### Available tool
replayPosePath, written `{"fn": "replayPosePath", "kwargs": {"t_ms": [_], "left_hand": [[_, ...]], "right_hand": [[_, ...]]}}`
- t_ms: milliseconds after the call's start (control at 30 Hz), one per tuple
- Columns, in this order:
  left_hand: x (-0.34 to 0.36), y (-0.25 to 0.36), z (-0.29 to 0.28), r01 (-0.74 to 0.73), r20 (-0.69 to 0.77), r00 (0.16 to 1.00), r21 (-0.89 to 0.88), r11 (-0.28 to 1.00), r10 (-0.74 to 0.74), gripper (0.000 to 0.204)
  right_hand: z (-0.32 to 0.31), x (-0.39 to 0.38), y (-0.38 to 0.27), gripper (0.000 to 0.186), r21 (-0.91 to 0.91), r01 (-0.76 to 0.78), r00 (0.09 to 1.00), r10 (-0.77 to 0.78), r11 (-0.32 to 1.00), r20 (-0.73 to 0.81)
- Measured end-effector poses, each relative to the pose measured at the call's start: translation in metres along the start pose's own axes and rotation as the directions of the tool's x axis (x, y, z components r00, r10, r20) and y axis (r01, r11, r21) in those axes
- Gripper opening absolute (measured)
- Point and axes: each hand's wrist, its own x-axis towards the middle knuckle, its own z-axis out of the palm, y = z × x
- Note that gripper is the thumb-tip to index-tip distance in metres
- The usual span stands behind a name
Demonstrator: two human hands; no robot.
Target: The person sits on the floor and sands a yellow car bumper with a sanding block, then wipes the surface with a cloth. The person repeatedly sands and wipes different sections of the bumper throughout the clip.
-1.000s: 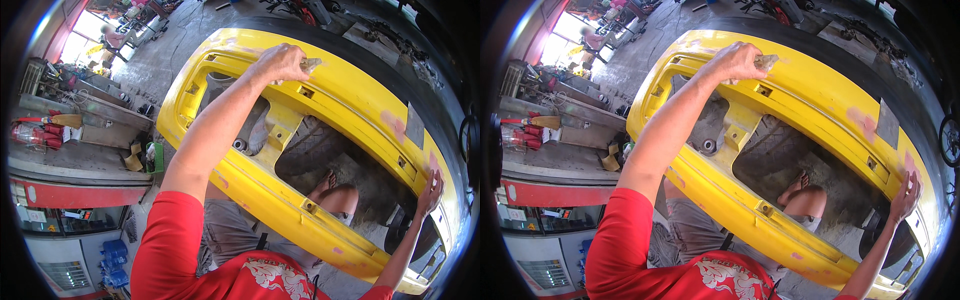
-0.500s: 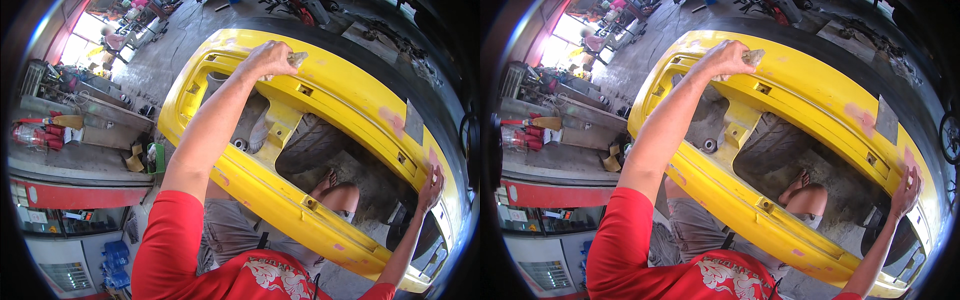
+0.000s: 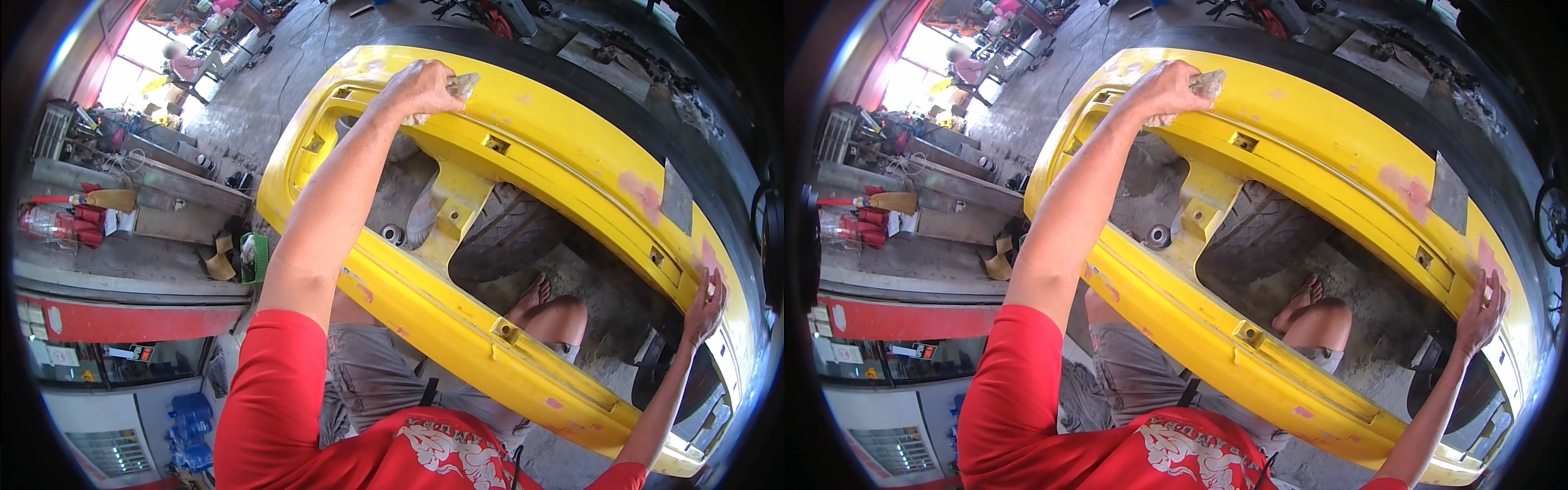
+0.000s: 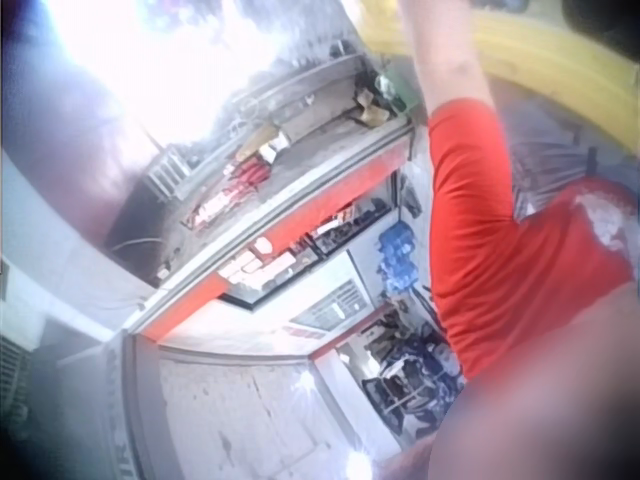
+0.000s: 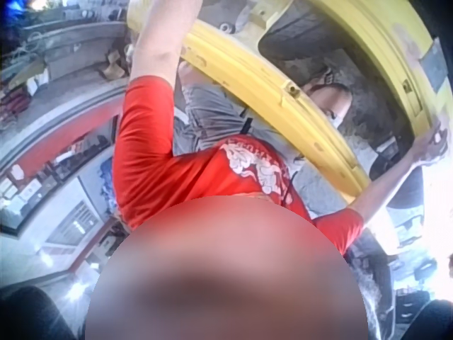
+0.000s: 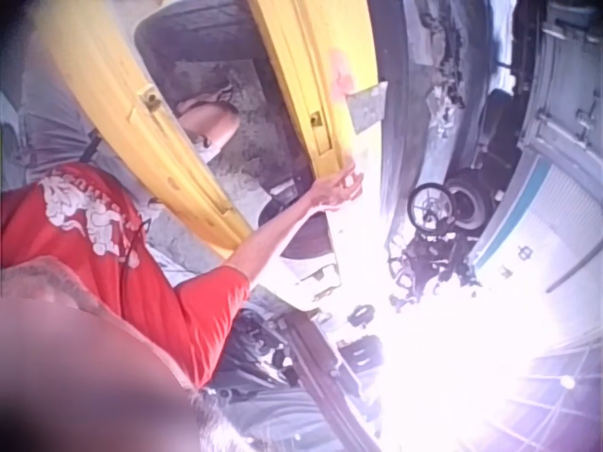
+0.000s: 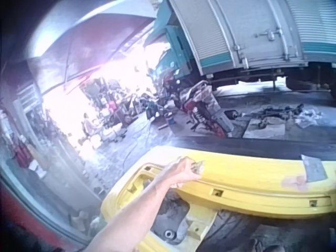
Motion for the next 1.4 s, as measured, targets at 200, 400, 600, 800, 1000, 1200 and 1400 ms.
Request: {"fn": "replayPosePath", "kwargs": {"t_ms": [200,400,600,800,1000,1200,1400], "left_hand": [[-0.005,0.003,-0.013,0.023,-0.011,1.000,-0.032,0.999,-0.023,0.050],[-0.005,0.031,0.000,-0.032,-0.017,0.999,-0.033,0.999,0.031,0.049],[-0.002,0.002,-0.014,0.110,0.031,0.994,-0.131,0.985,-0.107,0.051],[0.001,0.015,0.003,-0.044,0.006,0.999,-0.063,0.997,0.044,0.055],[0.000,0.003,-0.009,0.007,0.000,1.000,-0.051,0.999,-0.007,0.052],[0.006,0.000,-0.004,-0.017,0.023,1.000,-0.063,0.998,0.018,0.055],[0.004,-0.007,-0.011,0.034,-0.014,0.999,-0.040,0.999,-0.034,0.058]], "right_hand": [[-0.001,-0.001,0.000,0.044,-0.001,-0.038,0.999,0.038,0.999,0.015],[0.000,0.000,-0.002,0.044,-0.005,-0.044,0.999,0.045,0.999,0.008],[0.001,-0.001,0.004,0.046,0.039,-0.032,0.999,0.032,0.999,0.010],[0.001,-0.001,0.000,0.047,0.020,-0.067,0.998,0.066,0.998,0.012],[-0.001,-0.001,-0.003,0.046,0.003,-0.071,0.997,0.071,0.997,0.015],[0.000,-0.001,0.001,0.046,0.008,-0.052,0.999,0.052,0.999,0.003],[0.001,-0.001,0.000,0.046,0.005,-0.049,0.999,0.049,0.999,0.003]]}}
